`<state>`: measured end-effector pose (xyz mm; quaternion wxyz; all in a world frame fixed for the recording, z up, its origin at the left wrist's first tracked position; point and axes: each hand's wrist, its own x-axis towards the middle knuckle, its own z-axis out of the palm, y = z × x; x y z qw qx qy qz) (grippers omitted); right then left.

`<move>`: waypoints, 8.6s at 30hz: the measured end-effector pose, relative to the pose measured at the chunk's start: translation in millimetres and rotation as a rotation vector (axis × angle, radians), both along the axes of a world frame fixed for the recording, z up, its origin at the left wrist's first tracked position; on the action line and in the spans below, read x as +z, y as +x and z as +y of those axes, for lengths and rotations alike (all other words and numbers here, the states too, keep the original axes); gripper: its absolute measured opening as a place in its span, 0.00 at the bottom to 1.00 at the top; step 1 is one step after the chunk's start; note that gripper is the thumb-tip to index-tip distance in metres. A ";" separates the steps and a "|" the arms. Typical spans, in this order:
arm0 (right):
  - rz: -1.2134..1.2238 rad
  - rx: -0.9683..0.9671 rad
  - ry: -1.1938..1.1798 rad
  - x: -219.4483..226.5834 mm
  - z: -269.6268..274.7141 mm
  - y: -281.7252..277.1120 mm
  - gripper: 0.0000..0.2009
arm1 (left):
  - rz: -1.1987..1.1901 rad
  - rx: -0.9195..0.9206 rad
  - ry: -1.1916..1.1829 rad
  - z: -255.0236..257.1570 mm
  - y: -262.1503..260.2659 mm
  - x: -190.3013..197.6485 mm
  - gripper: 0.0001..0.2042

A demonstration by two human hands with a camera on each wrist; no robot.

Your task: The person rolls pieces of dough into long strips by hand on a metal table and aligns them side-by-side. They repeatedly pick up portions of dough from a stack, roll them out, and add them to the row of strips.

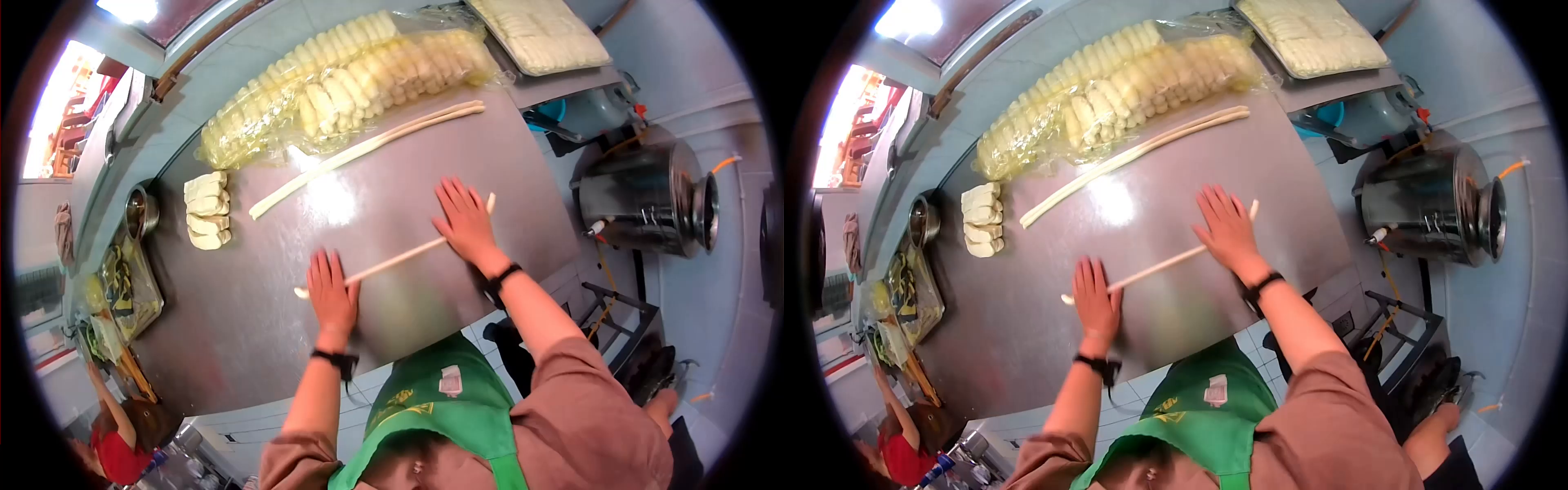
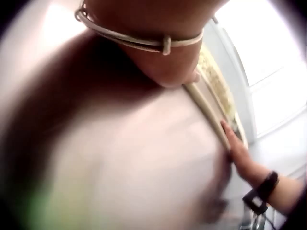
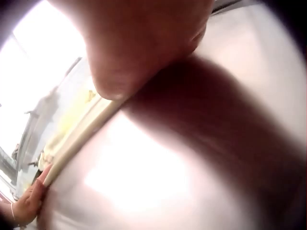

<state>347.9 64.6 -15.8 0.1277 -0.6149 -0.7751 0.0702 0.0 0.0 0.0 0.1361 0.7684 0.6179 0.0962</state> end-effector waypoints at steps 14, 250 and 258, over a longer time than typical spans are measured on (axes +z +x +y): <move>-0.012 -0.165 0.070 0.9 1.2 83.3 0.33 | 0.136 0.158 0.021 -28.3 -78.7 -4.9 0.35; 1.677 -0.278 -1.117 39.4 -12.0 -218.1 0.13 | -1.836 1.049 -0.229 1.6 -40.7 31.1 0.09; 1.848 -0.463 -0.838 31.3 -5.1 -127.1 0.12 | -0.652 0.823 0.447 62.0 -130.0 46.9 0.16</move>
